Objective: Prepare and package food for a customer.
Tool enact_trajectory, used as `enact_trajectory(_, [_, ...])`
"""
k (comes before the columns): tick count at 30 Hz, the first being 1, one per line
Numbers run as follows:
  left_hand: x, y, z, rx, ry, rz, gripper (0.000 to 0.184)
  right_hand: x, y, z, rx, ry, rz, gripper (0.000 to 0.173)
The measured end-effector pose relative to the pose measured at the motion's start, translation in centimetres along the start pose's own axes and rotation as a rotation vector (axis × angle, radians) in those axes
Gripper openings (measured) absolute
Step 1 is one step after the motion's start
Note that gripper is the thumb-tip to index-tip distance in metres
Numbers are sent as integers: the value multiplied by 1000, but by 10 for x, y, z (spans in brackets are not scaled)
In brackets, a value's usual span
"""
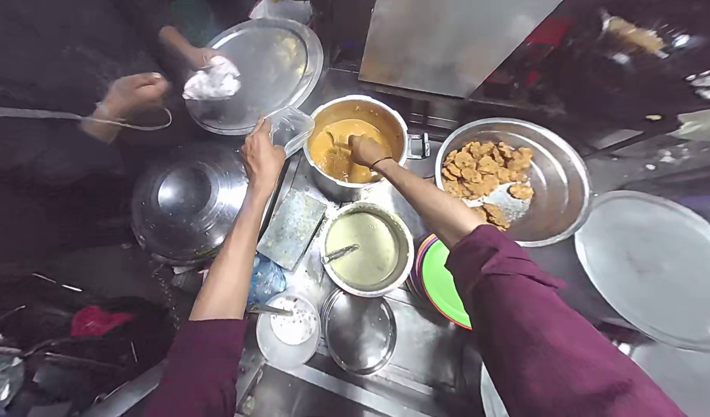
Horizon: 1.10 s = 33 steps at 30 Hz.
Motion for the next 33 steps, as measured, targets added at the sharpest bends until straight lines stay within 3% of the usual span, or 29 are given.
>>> enact_trajectory(2, [-1,1,0,-8,8,4,65,-7,-4,-6,117,41,-261,24])
enact_trajectory(5, [0,1,0,-10,5,29,65,-16,0,-12,157,7,-326,15])
enact_trajectory(10, [2,-3,6,-36,-27,51,65,-12,7,-8,-87,-14,-16,23])
enact_trajectory(15, [4,3,15,-57,-12,52,65,-34,13,4,-154,-109,356,27])
enact_trajectory(33, [-3,8,31,3,12,56,67,-16,31,-31,-153,8,880,26])
Point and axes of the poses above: each hand's wrist, its own z-axis towards the middle knuckle, its own x-axis out of the back of the hand, y = z × x, the point moved 3 cm from there along z, towards the middle knuckle, and after that the axes turned 12 degrees about z, right-handed, at the moved point
